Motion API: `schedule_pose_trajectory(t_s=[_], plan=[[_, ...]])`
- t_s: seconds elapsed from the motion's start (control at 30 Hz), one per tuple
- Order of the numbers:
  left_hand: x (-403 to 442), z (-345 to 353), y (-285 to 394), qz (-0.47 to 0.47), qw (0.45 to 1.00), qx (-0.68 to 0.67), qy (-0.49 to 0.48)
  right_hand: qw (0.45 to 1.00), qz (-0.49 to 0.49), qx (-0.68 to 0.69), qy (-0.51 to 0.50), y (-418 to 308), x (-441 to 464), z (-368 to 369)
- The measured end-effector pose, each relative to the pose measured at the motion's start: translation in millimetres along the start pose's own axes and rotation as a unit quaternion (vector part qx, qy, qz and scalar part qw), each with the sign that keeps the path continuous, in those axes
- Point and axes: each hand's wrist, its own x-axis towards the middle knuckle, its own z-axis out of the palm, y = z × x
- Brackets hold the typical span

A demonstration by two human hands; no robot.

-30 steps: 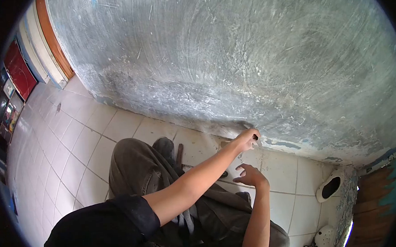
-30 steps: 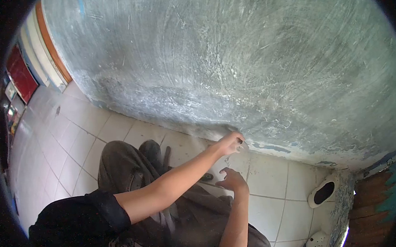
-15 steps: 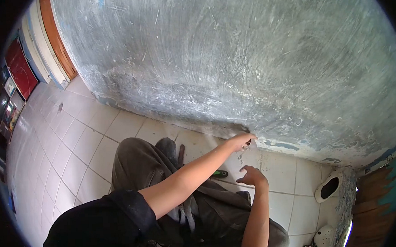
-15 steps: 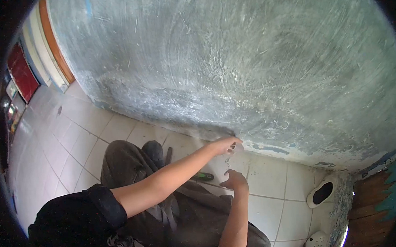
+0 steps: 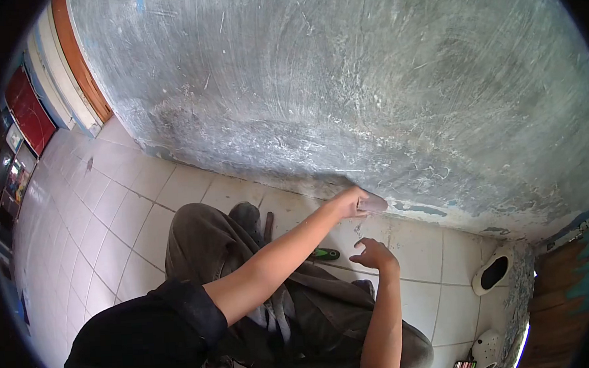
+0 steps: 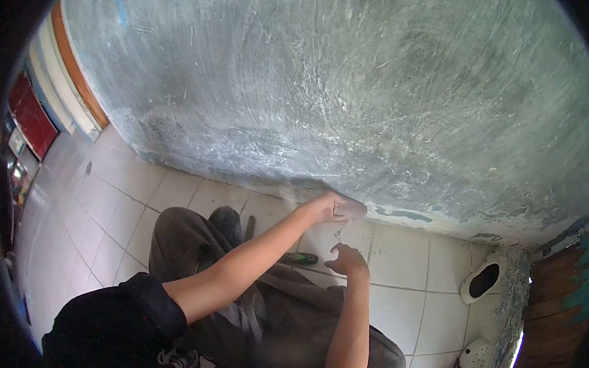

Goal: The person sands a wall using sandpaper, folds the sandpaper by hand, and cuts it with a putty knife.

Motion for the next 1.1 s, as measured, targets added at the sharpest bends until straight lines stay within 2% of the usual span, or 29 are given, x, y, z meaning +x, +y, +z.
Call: schedule_pose_trajectory(t_s=[0.1,0.13,0.17,0.23,0.27,0.33,0.37,0.43,0.47,0.53,0.67,0.73,0.77,0.83,0.87,0.93,0.97,1.03,1.1], plan=[[-7.1,12.0,16.4,-0.004,0.998,0.013,-0.057,1.0,0.015,0.003,-0.01,-2.2,-3.1,-3.5],[-9.0,11.5,24.4,-0.041,0.993,-0.003,-0.107,1.0,0.019,0.006,-0.011,-3.0,-3.1,-3.4],[-11.5,15.4,24.9,-0.041,0.994,-0.001,-0.106,1.0,0.018,0.007,-0.011,-2.7,-2.6,-1.6],[-4.9,24.0,21.2,-0.052,0.998,0.013,-0.021,1.0,-0.005,-0.023,0.005,-3.1,-1.3,0.8],[-1.0,30.3,18.3,-0.049,0.998,0.014,-0.021,1.0,-0.006,-0.024,0.008,-4.1,0.0,-1.1],[10.8,36.4,5.8,-0.007,0.995,0.028,0.1,1.0,-0.003,-0.009,-0.005,-4.0,-2.6,-2.9],[13.7,28.5,3.6,-0.009,0.995,0.027,0.099,1.0,-0.001,-0.008,-0.006,-2.5,-4.2,-3.3],[11.9,8.9,3.1,-0.006,0.995,0.025,-0.092,1.0,0.019,0.004,-0.006,3.5,-6.1,-7.2],[8.8,5.4,3.9,-0.008,0.995,0.027,-0.094,1.0,0.021,0.005,-0.004,5.8,-5.8,-7.9],[-6.7,5.1,9.4,0.002,0.987,0.011,-0.159,0.998,0.03,-0.054,0.001,3.7,-2.4,-2.5],[0.9,16.6,10.3,-0.004,0.994,0.021,-0.111,1.0,-0.009,-0.013,-0.021,-11.9,8.7,10.3],[-0.4,26.2,6.1,0.018,0.996,0.077,-0.039,0.999,-0.005,-0.006,-0.037,-16.7,3.2,7.9],[-0.5,32.6,5.7,0.02,0.996,0.076,-0.041,0.999,0.0,-0.002,-0.05,-17.7,1.9,5.5],[-1.2,35.6,0.4,-0.008,0.998,0.037,0.048,0.999,-0.001,-0.014,-0.046,-10.4,1.6,5.6],[-5.3,31.5,-2.7,-0.006,0.998,0.035,0.049,0.999,-0.002,-0.027,-0.042,-6.4,1.7,4.8],[-15.9,17.7,-7.6,0.071,0.978,0.195,0.032,0.999,0.006,-0.027,-0.028,-3.5,1.4,3.5],[-32.4,17.3,-2.6,0.074,0.977,0.196,0.032,0.999,0.017,-0.023,-0.015,-2.3,1.1,1.9],[-65.6,9.7,6.2,0.01,0.952,0.295,-0.085,1.0,0.021,-0.016,-0.01,0.1,1.4,-0.5],[-78.5,-9.6,9.0,0.024,0.94,0.33,-0.084,1.0,0.02,-0.011,-0.008,3.3,3.4,-0.2]])
